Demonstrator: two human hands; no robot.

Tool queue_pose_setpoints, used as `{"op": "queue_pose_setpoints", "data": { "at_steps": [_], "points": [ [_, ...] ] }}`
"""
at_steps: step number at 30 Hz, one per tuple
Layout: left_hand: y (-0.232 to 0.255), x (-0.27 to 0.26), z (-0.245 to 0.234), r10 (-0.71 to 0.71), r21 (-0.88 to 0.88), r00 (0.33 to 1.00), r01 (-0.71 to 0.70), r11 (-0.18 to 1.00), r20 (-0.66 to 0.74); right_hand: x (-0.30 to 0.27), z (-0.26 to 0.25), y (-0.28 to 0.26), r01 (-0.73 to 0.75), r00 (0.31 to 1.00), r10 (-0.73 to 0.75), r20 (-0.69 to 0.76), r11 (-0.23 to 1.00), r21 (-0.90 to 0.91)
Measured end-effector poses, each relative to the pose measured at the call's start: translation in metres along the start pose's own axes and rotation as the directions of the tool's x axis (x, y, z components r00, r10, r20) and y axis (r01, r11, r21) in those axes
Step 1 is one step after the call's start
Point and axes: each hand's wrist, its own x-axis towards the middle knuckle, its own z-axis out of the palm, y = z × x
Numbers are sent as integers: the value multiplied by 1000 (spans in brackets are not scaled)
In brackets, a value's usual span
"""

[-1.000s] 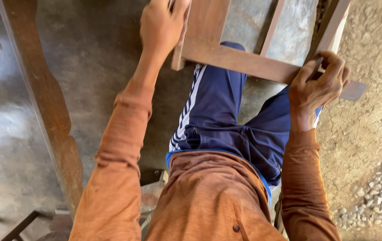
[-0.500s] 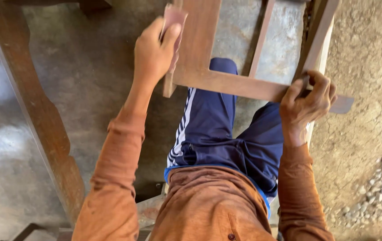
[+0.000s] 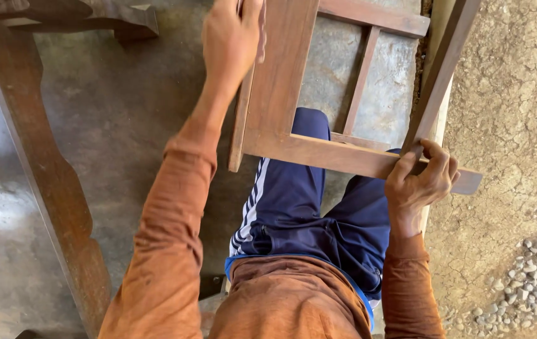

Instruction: Sanding a wooden chair frame with sandpaper.

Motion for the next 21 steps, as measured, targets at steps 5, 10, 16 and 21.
{"op": "queue_pose_setpoints", "data": {
  "at_steps": [5, 10, 16, 21],
  "points": [
    [5, 6, 4, -101, -76, 995, 102, 992, 13, 8, -2, -7, -24, 999, 25, 38, 1000, -9],
    [19, 15, -1, -172, -151, 985, 172, 973, 12, -5, 10, 18, 57, 995, -56, -82, 998, 10],
    [-25, 61, 20, -262, 3, 963, 262, 965, -60, -5, 21, 23, 54, 991, -55, -121, 998, -9],
    [-26, 47, 21, -354, 58, 929, 361, 931, -104, -10, 15, 29, 63, 995, -64, -72, 998, -22]
  ]
}}
